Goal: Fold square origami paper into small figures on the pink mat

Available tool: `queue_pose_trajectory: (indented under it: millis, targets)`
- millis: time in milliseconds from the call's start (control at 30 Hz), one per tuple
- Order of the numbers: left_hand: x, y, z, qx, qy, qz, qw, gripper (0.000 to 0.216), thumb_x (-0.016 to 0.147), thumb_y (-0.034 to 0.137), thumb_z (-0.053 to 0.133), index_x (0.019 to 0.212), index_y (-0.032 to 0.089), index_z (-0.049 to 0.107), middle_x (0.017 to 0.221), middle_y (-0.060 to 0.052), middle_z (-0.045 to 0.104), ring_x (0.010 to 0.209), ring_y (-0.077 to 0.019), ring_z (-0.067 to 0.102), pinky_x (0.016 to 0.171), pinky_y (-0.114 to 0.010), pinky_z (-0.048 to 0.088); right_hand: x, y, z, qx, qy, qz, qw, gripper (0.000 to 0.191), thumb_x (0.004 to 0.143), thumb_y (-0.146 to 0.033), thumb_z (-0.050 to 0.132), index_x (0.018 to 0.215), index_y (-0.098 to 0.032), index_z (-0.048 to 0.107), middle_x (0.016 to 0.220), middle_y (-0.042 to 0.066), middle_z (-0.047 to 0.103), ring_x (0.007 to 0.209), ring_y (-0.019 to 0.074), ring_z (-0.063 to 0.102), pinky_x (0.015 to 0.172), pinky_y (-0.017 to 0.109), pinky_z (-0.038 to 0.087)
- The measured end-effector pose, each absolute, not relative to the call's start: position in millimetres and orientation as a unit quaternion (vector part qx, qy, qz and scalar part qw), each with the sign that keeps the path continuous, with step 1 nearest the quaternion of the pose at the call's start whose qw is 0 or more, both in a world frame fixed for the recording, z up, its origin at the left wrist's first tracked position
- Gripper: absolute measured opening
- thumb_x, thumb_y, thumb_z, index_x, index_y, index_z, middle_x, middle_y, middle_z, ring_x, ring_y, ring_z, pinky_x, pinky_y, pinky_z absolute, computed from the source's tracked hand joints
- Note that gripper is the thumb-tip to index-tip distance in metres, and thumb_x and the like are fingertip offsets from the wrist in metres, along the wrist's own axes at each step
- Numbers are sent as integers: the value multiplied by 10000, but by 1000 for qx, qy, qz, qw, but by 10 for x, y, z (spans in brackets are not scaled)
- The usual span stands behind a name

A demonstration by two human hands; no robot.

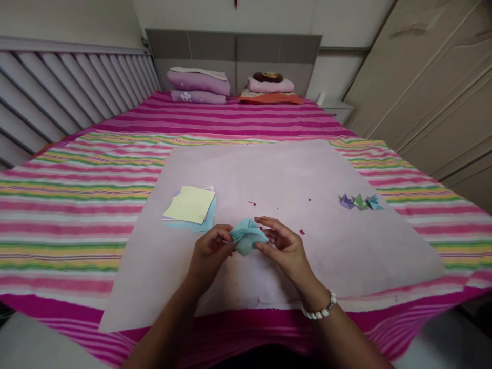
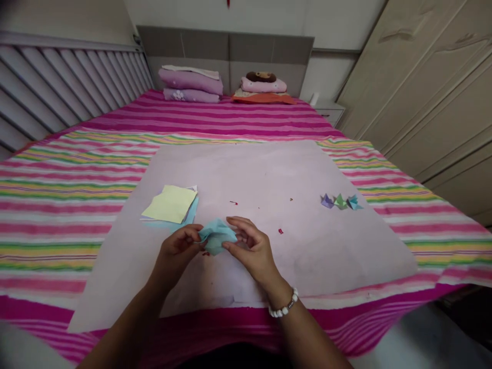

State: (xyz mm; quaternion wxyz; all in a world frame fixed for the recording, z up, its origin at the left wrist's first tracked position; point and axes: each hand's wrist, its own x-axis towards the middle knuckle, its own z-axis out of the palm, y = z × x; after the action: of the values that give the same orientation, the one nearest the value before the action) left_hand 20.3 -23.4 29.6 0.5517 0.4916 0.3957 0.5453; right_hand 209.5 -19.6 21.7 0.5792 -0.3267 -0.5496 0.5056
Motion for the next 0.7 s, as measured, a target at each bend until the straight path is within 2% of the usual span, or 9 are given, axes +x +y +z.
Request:
queue_pose_trajectory:
  millis: [133,233,333,433,533,633,700]
  targets:
    - [207,-236,271,481,399,554,550,170,712,179,718,683,167,551,939,-25,570,725,-125,579,561,-243,515,2079,-200,215,-325,-567,493,574,284,725,-189,751,987,-289,701,1244,62,570,1107,222,568,751,311,535]
    - [211,-232,253,492,392,555,544,162,720,175,713,684,169,555,941,-29,566,748,-129,574,563,-235,513,2053,-185,200,-339,-540,523,565,316,702,-198,770,996,-274,681,1141,59,620,980,195,616,697,289,537]
    - [209,-235,235,517,390,550,528,155,729,172,704,674,164,560,963,-43,565,768,-133,574,605,-250,520,2038,-169,168,-339,-511,550,567,255,698,-191,774,921,-257,671,1054,38,643,905,167,631,740,293,538]
    - [199,-241,226,530,398,546,513,163,727,176,705,660,160,558,989,-60,560,814,-150,579,639,-261,522,2049,-166,152,-336,-521,526,582,258,711,-193,763,942,-265,675,1141,44,595,910,164,624,759,311,536]
    - [196,-242,241,528,408,544,510,185,728,192,706,644,160,545,992,-64,550,820,-157,577,624,-259,516,2067,-170,179,-343,-560,489,574,327,728,-196,750,1029,-296,671,1281,60,513,1036,199,586,803,345,523]
    - [199,-237,265,526,413,539,513,198,725,214,710,637,160,541,988,-65,549,807,-158,578,613,-260,514,2069,-165,225,-343,-591,473,557,225,741,-201,739,949,-272,692,1277,80,520,1186,242,502,873,375,492]
    - [199,-231,274,529,413,538,511,203,720,226,716,634,161,544,982,-66,556,809,-160,580,620,-261,514,2062,-157,241,-345,-591,476,552,213,738,-211,741,936,-265,684,1263,88,528,1184,247,504,872,381,490]
